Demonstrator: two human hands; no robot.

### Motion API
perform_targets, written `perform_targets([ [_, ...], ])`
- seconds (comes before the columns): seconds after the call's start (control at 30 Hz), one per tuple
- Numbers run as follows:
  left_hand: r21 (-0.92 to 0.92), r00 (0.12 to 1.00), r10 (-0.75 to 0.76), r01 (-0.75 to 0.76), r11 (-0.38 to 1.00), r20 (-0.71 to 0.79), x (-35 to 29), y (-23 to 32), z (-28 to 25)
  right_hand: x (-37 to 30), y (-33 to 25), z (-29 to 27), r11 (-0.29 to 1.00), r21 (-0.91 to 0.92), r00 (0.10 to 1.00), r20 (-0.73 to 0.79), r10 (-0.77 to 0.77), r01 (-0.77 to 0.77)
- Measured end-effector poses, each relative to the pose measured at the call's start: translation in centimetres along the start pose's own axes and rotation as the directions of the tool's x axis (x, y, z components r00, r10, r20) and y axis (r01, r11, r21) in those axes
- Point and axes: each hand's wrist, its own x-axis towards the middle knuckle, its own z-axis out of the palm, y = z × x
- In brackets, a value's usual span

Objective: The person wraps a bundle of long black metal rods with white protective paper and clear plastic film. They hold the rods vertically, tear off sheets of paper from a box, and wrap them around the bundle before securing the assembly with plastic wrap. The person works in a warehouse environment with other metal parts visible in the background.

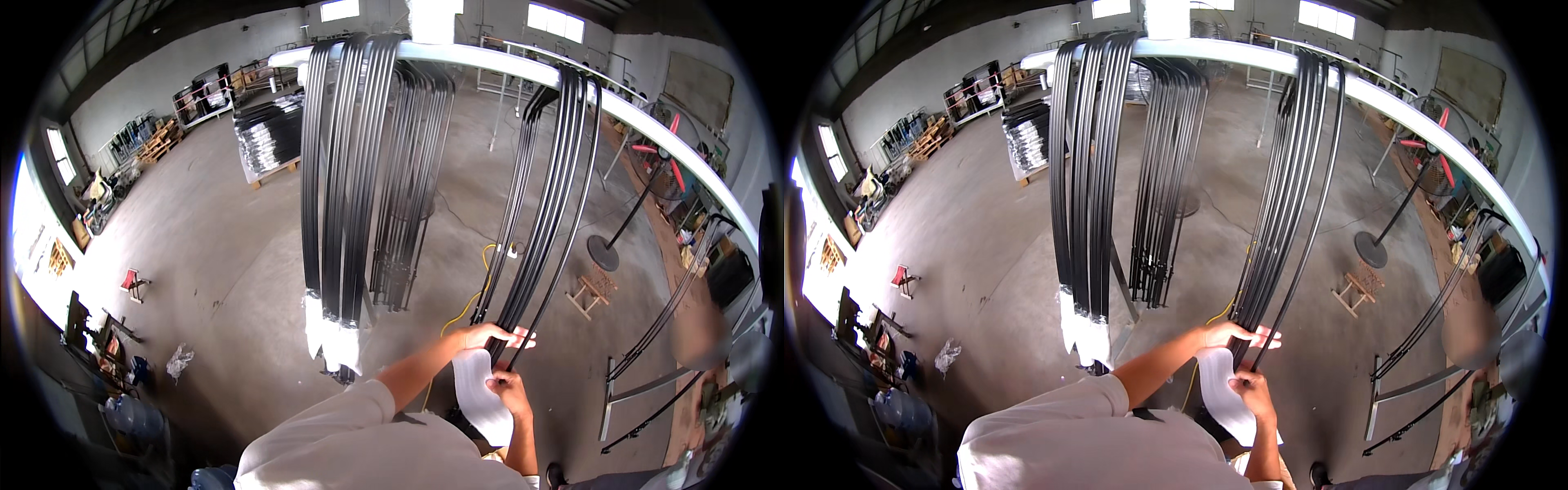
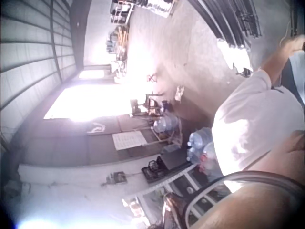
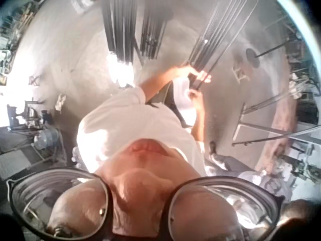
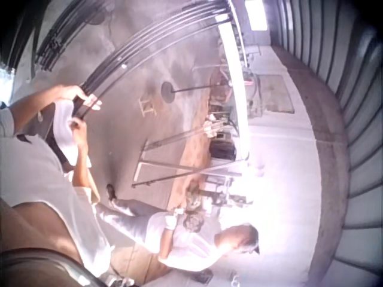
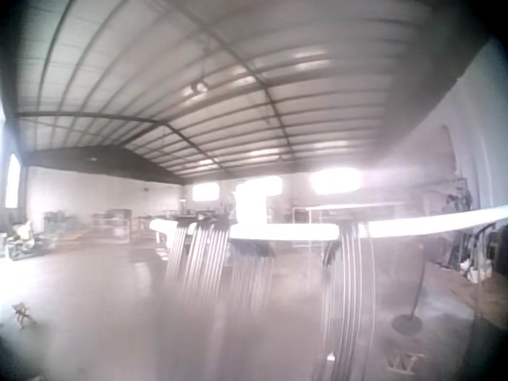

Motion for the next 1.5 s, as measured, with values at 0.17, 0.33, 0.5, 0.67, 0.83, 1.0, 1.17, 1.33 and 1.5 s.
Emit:
perform_targets([
  [0.17, 0.019, 0.999, -0.025, 0.025, 1.0, -0.033, 0.0, 0.0, 1.0, 1.2, -0.9, 0.9, 0.983, 0.158, 0.995, 0.04, 0.093, -0.099],
  [0.33, 0.148, 0.995, 0.015, 0.0, 0.989, -0.094, -0.3, 1.1, 2.5, 1.6, -2.0, 0.3, 0.967, 0.234, 0.992, 0.093, 0.081, -0.101],
  [0.5, 0.265, 0.917, 0.324, -0.261, 0.928, -0.231, -0.7, -0.2, 2.7, 2.4, 0.5, 0.6, 0.964, 0.264, 0.986, 0.164, -0.024, -0.021],
  [0.67, 0.366, 0.753, 0.183, 0.082, 0.927, -0.632, -2.9, -2.0, 2.3, 1.5, 2.0, 1.5, 0.966, 0.244, 0.994, 0.095, 0.062, -0.084],
  [0.83, 0.382, 0.807, 0.122, 0.134, 0.915, -0.577, -3.3, -1.3, 1.9, 0.7, 1.6, 2.3, 0.97, 0.241, 0.999, 0.024, 0.039, -0.043],
  [1.0, 0.405, 0.816, 0.092, 0.182, 0.896, -0.571, -4.4, -0.7, 2.8, 0.5, -0.6, 2.4, 0.979, 0.18, 0.99, 0.123, 0.075, -0.096],
  [1.17, 0.394, 0.853, 0.093, 0.137, 0.909, -0.513, -5.6, -0.8, 4.4, -0.3, -2.8, 2.7, 0.987, 0.146, 0.975, 0.223, 0.026, -0.059],
  [1.33, 0.302, 0.855, 0.148, 0.011, 0.953, -0.497, -6.3, -0.8, 6.5, -1.0, -2.8, 3.9, 0.926, 0.367, 0.966, 0.259, -0.005, -0.094],
  [1.5, 0.217, 0.849, 0.114, 0.001, 0.976, -0.517, -6.8, 0.0, 7.7, -1.1, -4.5, 1.1, 0.97, 0.206, 0.948, 0.26, -0.182, 0.13],
])
